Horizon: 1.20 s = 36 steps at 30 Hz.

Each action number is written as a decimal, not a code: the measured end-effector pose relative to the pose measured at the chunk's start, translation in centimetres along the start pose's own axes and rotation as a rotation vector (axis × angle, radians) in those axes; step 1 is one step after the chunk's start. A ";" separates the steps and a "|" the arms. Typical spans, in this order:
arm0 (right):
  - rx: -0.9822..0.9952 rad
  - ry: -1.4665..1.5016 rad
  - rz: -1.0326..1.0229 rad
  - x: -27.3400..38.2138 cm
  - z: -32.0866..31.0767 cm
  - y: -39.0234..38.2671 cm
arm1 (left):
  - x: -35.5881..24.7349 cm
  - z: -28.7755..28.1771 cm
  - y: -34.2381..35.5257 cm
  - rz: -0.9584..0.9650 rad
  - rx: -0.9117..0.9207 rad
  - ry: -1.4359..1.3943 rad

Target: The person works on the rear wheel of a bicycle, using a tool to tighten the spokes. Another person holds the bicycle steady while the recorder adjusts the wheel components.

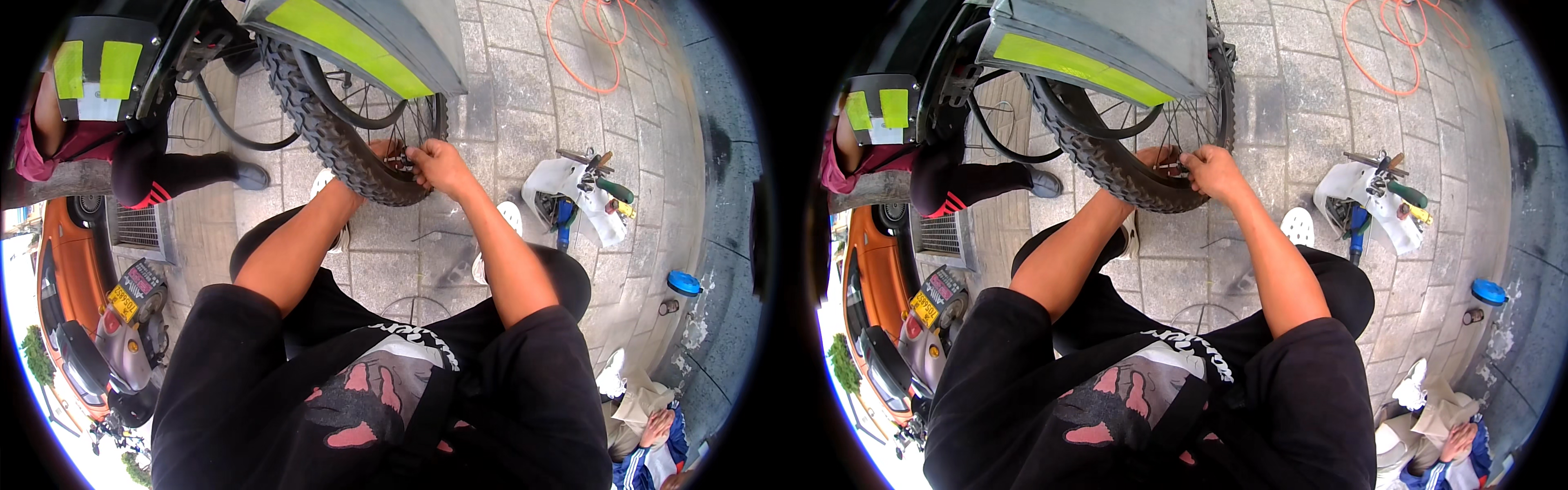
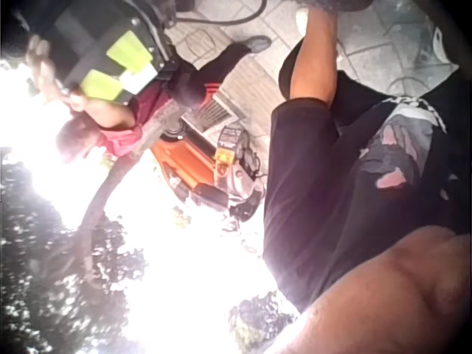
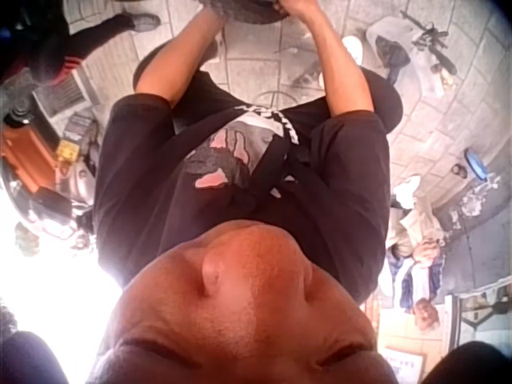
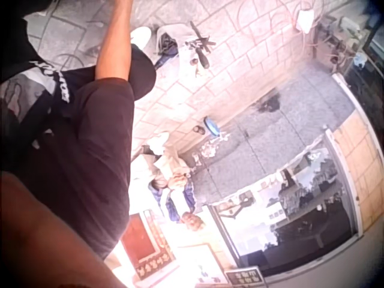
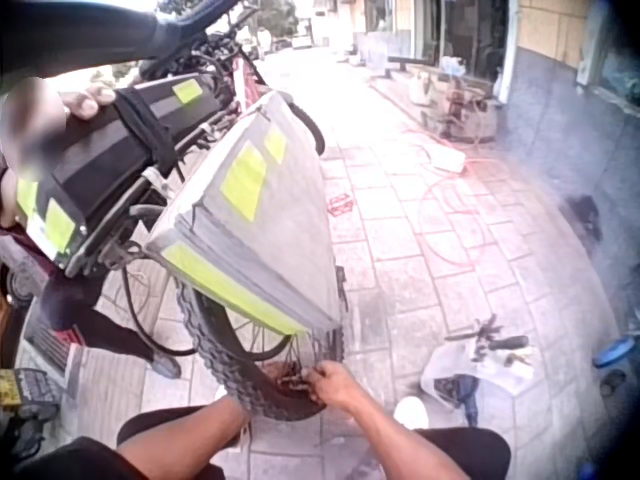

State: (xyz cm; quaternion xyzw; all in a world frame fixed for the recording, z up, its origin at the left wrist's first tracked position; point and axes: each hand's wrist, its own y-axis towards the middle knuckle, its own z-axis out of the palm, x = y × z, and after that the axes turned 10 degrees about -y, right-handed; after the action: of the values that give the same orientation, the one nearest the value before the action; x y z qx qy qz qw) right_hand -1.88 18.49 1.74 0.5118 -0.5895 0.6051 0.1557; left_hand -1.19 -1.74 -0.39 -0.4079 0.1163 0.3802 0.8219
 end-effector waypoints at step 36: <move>-0.013 -0.438 -0.082 3.5 -0.5 -2.0 | 1.6 -2.0 1.2 -0.090 0.122 -0.216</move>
State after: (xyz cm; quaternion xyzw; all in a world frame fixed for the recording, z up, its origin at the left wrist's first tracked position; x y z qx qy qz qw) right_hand -2.09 18.00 5.79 0.6536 -0.5919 0.4688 0.0520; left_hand -0.73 -1.91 -3.17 -0.3186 0.0317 0.3769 0.8692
